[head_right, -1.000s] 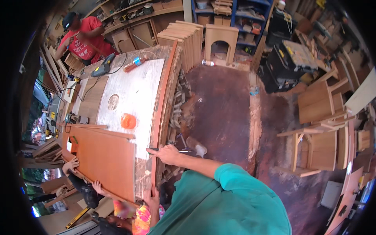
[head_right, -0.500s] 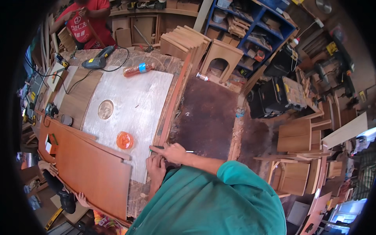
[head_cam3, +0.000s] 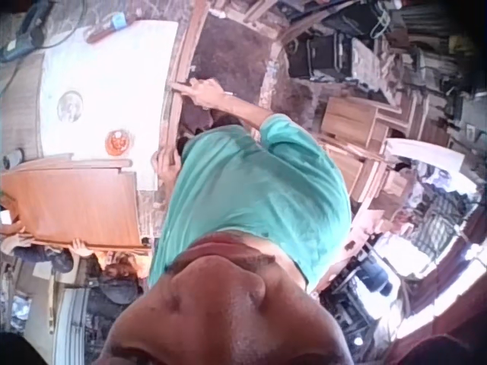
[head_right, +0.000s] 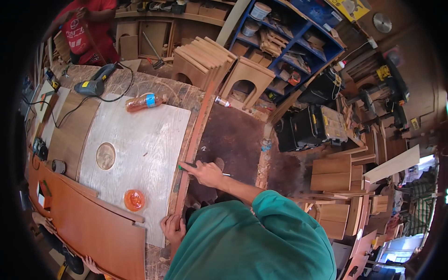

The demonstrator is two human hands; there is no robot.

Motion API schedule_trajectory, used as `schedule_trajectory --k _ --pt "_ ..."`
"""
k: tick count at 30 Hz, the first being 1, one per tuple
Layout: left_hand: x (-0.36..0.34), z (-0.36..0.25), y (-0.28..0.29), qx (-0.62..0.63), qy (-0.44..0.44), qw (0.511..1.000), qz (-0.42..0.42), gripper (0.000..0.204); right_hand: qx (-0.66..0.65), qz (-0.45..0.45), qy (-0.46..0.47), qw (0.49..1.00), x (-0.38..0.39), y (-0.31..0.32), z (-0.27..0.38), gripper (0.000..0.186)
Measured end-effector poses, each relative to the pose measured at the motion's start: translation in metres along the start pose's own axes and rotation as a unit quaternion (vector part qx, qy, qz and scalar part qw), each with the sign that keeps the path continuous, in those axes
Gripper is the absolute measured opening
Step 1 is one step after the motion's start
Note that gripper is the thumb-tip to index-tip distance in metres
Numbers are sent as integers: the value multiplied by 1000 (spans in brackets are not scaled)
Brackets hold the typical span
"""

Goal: The person applies edge banding onto wooden pieces by pressing and smoothing the strips along the edges using the handle of a screwdriver.

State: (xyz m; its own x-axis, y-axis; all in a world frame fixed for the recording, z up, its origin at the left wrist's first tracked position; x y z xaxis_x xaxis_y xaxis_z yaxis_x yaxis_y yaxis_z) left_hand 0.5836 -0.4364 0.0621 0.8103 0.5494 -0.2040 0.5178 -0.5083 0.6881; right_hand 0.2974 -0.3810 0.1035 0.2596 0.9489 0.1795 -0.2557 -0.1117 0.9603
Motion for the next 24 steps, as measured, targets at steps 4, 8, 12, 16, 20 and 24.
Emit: schedule_trajectory --k 4,8,12,16,20,24 --pt "7 -7 11 -2 60 997 39 25 -24 15 26 999 -18 7 -32 62" --pt "9 -6 12 -38 151 987 44 24 -56 4 -24 998 -49 28 -96 60" --pt "10 0 7 -147 256 952 -82 33 -83 -22 -74 994 -79 49 -167 56" --pt "11 4 1 -225 287 924 -110 40 -115 -13 -38 993 -93 61 -201 56" --pt "9 6 -1 -238 305 916 -102 45 -91 19 -44 995 -106 67 -223 57" --pt "7 5 -3 -234 312 915 -107 53 -106 -20 -89 990 -136 83 -272 53"
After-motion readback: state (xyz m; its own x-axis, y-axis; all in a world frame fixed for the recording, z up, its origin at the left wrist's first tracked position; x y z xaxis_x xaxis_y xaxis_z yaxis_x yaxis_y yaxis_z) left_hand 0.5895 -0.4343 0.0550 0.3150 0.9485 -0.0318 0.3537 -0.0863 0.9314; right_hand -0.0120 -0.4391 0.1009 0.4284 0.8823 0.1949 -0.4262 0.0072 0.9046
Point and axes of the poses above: each hand's wrist, its own x-axis away from the middle knuckle, its own y-axis out of the back of the hand, z = x × y, the point moved 2 cm from there along -x, towards the middle knuckle, and after that the axes turned 12 degrees about z, right-handed, at the moved point
